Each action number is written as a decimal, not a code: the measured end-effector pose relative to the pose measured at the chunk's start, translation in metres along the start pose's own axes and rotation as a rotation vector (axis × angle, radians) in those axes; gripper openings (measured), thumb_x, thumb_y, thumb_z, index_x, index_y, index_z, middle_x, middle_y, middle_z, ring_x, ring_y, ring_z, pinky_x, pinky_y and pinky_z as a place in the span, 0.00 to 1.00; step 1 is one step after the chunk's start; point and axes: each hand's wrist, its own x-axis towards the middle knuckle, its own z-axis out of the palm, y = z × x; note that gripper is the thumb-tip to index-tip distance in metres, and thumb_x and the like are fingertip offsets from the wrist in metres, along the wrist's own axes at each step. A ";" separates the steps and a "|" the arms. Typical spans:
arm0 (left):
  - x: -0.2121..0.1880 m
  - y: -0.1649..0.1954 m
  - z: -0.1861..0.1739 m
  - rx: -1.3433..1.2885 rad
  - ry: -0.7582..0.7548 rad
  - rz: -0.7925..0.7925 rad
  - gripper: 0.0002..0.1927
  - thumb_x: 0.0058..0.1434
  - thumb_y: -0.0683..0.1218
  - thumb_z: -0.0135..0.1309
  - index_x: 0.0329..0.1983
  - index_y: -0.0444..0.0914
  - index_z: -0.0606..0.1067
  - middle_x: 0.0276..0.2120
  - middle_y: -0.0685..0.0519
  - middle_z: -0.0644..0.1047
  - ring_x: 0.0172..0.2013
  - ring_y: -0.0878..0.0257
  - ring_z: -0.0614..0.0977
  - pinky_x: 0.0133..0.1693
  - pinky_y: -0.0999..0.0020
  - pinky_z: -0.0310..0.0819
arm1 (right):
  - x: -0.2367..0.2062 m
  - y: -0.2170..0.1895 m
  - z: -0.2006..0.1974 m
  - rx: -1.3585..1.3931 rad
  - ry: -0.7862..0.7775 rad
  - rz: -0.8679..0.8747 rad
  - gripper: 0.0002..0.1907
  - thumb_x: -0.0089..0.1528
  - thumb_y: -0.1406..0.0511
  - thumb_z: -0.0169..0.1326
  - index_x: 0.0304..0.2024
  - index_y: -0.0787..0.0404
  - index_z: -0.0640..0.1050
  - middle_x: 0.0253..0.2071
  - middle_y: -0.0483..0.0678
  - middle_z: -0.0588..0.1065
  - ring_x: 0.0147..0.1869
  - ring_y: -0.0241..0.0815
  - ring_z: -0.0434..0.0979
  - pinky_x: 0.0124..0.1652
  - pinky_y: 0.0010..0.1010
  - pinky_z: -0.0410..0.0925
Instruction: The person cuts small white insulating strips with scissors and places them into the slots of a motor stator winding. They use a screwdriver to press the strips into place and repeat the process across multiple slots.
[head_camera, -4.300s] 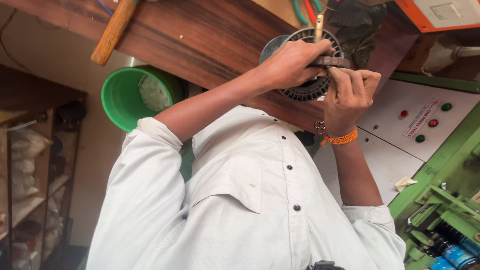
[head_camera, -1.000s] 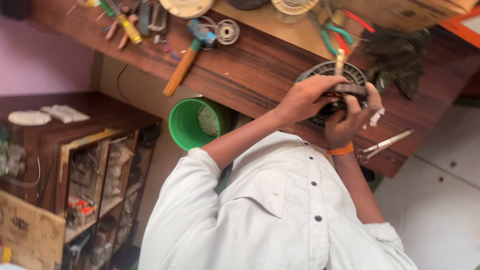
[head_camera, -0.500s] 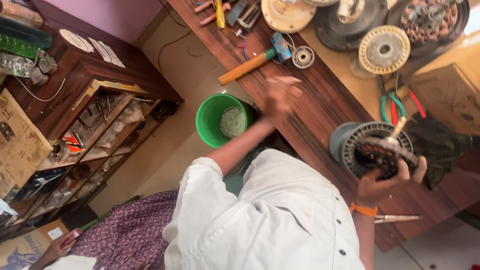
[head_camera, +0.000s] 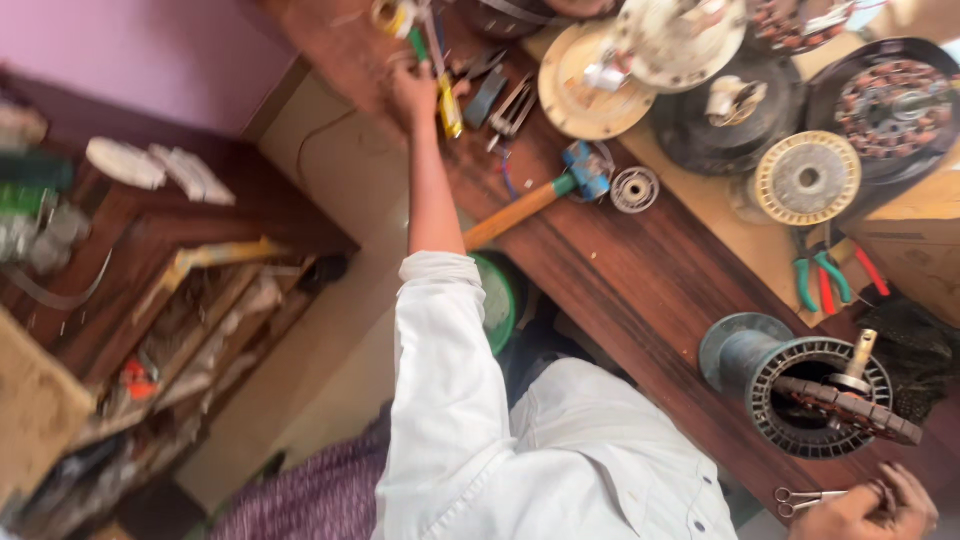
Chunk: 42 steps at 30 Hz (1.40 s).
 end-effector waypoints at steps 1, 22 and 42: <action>0.004 0.006 0.002 0.086 0.079 0.054 0.16 0.50 0.57 0.62 0.38 0.45 0.83 0.44 0.48 0.82 0.51 0.47 0.77 0.53 0.47 0.67 | 0.006 0.007 -0.007 -0.040 -0.055 0.029 0.18 0.67 0.79 0.41 0.59 0.70 0.71 0.57 0.58 0.71 0.57 0.50 0.75 0.55 0.27 0.68; -0.068 0.034 0.029 -0.734 -0.271 0.340 0.17 0.80 0.53 0.41 0.43 0.35 0.71 0.33 0.53 0.76 0.33 0.64 0.78 0.36 0.66 0.75 | 0.017 0.025 0.001 0.006 -0.442 0.111 0.16 0.70 0.70 0.50 0.58 0.71 0.74 0.48 0.57 0.77 0.51 0.44 0.79 0.56 0.31 0.71; -0.554 0.099 -0.076 -0.608 -1.212 1.469 0.34 0.60 0.52 0.62 0.70 0.51 0.65 0.60 0.52 0.71 0.56 0.55 0.75 0.56 0.59 0.70 | -0.059 0.003 -0.084 1.302 -0.070 0.276 0.14 0.76 0.62 0.58 0.57 0.64 0.72 0.53 0.51 0.73 0.55 0.43 0.77 0.61 0.38 0.73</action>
